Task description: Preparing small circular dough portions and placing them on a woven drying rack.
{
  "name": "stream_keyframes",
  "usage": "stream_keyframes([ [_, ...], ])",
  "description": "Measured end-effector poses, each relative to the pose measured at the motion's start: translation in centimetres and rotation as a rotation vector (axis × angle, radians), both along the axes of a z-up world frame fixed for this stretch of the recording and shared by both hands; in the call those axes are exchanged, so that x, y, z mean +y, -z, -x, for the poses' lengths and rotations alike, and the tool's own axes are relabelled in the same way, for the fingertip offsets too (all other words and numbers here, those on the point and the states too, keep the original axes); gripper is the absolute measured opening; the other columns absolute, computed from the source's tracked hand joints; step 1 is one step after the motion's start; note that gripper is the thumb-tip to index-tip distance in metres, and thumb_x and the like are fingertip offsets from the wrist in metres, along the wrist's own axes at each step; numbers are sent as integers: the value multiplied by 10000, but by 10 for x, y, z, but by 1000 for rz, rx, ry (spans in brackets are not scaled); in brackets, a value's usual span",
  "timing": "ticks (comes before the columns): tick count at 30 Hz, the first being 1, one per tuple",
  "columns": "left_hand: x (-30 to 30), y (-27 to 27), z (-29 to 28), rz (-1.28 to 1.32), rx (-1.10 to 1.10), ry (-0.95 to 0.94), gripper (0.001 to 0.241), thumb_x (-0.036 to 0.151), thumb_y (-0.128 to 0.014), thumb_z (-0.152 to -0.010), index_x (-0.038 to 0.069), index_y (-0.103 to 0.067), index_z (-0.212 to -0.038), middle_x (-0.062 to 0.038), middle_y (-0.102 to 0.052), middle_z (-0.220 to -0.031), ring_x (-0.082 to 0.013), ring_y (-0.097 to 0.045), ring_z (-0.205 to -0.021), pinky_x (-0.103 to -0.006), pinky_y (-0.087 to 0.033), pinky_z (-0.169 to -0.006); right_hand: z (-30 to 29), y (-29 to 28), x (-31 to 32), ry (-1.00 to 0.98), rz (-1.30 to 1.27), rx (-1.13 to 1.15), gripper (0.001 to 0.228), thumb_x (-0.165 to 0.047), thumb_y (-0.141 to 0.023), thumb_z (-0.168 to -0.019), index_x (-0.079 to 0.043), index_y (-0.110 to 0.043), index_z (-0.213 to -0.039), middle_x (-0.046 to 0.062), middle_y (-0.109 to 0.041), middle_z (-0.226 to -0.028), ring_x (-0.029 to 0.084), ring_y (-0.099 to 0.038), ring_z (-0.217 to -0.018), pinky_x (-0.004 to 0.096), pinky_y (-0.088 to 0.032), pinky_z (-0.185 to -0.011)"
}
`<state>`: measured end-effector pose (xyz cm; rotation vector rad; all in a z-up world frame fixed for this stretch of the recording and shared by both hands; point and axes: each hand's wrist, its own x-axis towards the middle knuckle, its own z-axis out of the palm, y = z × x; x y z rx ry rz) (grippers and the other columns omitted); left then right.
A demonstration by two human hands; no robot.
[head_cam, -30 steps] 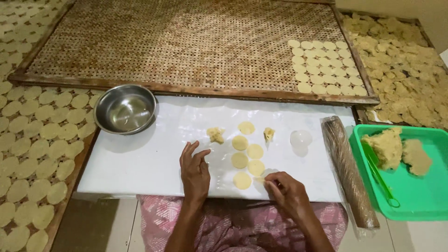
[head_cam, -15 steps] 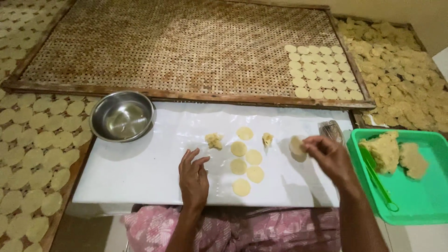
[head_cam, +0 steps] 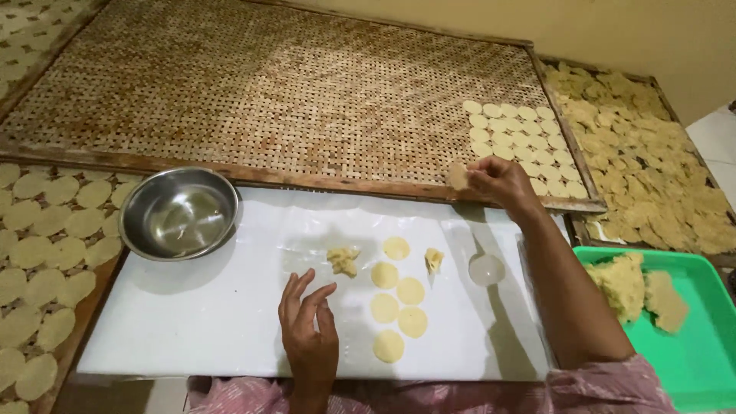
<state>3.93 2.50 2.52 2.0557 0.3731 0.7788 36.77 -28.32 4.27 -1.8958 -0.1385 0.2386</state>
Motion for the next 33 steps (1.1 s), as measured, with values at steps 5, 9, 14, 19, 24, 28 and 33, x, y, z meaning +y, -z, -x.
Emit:
stream_keyframes([
  [5,-4,-5,-2,27,24,17,265,-21,-574,-928,99,-736,-1099,-121,-615,-1397,-365,-453,-1445,-479,-418,-1131,-23,24,13,84,22,62,105,-110,-717,-948,-29,-693,-1011,32,-709,-882,110,-677,-751,255,-578,-659],
  [9,-6,-7,-3,19,61,19,262,-9,-575,-925,112,-736,-1093,-104,-624,-1390,-349,-464,-1447,-468,-432,-1122,-29,37,0,146,1,97,102,-120,-718,-948,-39,-673,-988,50,-718,-841,115,-679,-712,257,-575,-629],
  [14,-9,-5,-4,78,68,46,243,5,-583,-941,115,-728,-1102,-114,-606,-1406,-357,-458,-1447,-466,-440,-1107,-29,41,-15,140,180,58,118,-111,-746,-936,-31,-677,-989,39,-690,-835,102,-604,-667,255,-501,-574],
  [19,-9,-4,-3,70,48,37,248,4,-585,-938,115,-726,-1108,-117,-609,-1400,-354,-473,-1442,-469,-444,-1111,-31,34,-10,157,232,64,177,-62,-754,-871,-70,-655,-1018,4,-681,-831,89,-599,-640,253,-499,-549],
  [24,-7,-4,-3,89,42,37,240,4,-586,-939,115,-725,-1100,-123,-611,-1393,-362,-473,-1444,-465,-464,-1092,-40,31,-5,168,130,198,177,-114,-633,-928,-99,-707,-1087,23,-728,-827,90,-683,-642,240,-568,-570],
  [28,-6,-1,-2,116,64,36,248,1,-583,-928,120,-726,-1092,-117,-616,-1390,-362,-474,-1447,-447,-494,-1058,-57,48,-20,120,206,133,222,-256,-681,-1009,-101,-750,-1152,32,-686,-851,115,-539,-628,276,-409,-496],
  [33,-6,-5,-2,142,47,87,249,-17,-574,-935,91,-714,-1111,-130,-605,-1409,-363,-473,-1446,-459,-470,-1089,-38,24,6,90,670,-118,274,-257,-771,-940,-139,-699,-1177,14,-746,-921,142,-707,-811,274,-537,-688],
])
